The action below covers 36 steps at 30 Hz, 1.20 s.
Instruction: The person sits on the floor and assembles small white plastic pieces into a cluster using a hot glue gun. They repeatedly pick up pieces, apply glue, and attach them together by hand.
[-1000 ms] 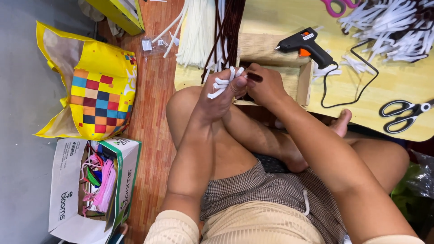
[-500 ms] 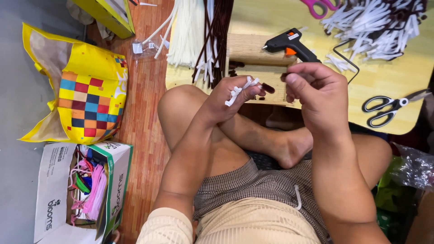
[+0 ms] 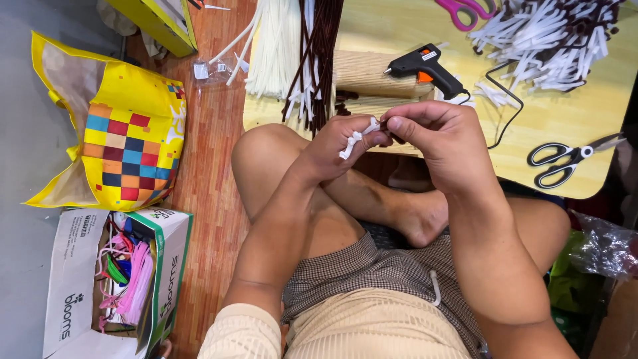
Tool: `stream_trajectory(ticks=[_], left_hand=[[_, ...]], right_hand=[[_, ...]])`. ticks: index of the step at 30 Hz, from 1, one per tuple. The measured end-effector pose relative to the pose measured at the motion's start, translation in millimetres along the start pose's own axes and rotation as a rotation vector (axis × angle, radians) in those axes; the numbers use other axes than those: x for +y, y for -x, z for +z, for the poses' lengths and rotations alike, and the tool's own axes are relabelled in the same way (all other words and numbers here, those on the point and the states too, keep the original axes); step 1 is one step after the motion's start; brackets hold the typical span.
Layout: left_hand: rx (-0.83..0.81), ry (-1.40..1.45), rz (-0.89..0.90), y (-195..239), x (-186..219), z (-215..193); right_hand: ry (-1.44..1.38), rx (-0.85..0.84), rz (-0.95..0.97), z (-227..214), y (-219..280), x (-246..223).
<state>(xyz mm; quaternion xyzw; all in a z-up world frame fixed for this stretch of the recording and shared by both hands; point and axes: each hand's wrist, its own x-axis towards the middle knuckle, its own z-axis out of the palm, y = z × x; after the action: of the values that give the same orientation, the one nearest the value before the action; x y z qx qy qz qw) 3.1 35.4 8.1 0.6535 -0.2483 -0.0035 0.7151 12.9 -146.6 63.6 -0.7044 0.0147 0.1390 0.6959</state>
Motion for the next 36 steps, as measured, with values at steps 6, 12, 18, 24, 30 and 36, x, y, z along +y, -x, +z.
stream_trajectory(ticks=[6,12,18,24,30,36], left_hand=[[-0.012,0.000,-0.006,0.9,-5.8,1.7],[-0.036,-0.017,-0.001,-3.0,7.9,-0.1],[0.001,-0.057,-0.122,13.4,-18.7,-16.0],[0.169,0.121,-0.133,13.1,-15.9,-32.3],[0.212,0.067,-0.146,3.8,5.2,-27.9],[0.187,0.067,-0.163,13.4,-34.1,-30.8]], right_hand=[[0.009,-0.029,0.045,-4.6,-3.5,-0.6],[0.011,-0.051,0.089,-4.9,-7.0,-8.4],[0.227,-0.046,-0.101,-24.1,-31.9,-6.9],[0.561,-0.071,-0.162,-8.4,-81.2,100.1],[1.064,-0.429,-0.177,19.1,-92.1,118.1],[1.055,-0.417,-0.046,14.1,-94.9,122.7]])
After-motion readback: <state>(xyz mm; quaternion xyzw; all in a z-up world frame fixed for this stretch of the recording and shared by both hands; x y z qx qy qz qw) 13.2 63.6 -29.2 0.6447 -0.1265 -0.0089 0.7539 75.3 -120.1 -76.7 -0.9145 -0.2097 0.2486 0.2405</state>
